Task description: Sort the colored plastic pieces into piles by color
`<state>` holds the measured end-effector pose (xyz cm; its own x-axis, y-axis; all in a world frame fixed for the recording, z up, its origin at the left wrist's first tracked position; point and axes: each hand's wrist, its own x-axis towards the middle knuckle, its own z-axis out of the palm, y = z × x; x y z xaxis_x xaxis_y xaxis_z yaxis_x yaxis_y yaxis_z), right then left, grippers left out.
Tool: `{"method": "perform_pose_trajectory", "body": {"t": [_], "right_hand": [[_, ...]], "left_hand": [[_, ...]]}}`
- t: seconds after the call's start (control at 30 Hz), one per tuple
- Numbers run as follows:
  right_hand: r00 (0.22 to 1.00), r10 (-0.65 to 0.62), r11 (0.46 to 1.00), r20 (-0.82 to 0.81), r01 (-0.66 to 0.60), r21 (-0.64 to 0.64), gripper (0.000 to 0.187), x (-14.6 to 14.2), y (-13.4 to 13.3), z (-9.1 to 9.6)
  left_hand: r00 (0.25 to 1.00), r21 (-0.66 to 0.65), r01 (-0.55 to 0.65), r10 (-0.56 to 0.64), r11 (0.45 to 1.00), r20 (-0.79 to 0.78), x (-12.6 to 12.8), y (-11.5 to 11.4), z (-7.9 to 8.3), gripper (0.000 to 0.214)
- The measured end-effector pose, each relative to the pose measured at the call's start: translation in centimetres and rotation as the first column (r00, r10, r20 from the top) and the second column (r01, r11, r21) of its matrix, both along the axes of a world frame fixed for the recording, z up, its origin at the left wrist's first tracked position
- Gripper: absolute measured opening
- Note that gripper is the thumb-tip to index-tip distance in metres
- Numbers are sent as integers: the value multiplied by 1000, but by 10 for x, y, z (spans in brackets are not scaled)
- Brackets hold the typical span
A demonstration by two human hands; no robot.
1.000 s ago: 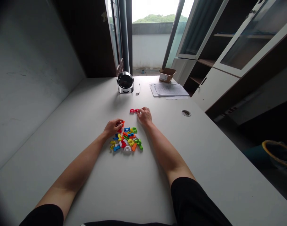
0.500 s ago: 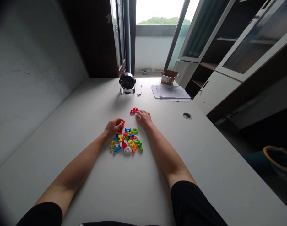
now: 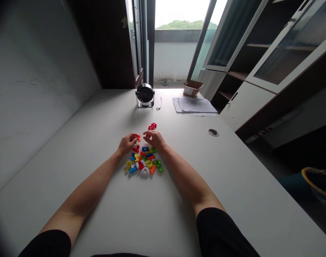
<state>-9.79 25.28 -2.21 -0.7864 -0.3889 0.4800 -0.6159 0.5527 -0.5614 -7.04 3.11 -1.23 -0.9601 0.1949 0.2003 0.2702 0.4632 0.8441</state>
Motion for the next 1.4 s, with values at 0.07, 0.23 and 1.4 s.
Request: {"method": "perform_pose_trajectory", "body": {"t": [0.07, 0.23, 1.4], "right_hand": [[1000, 28, 1000, -13, -28, -13, 25, 1, -4, -1], [995, 97, 995, -36, -96, 27, 18, -2, -5, -4], [935, 87, 996, 345, -71, -57, 26, 1, -1, 6]], "left_hand": [[1000, -4, 2, -2, 1000, 3, 1, 0, 2, 31], [1000, -17, 18, -18, 1000, 21, 4, 1, 6, 26], [994, -32, 90, -92, 995, -64, 2, 2, 3, 38]]}}
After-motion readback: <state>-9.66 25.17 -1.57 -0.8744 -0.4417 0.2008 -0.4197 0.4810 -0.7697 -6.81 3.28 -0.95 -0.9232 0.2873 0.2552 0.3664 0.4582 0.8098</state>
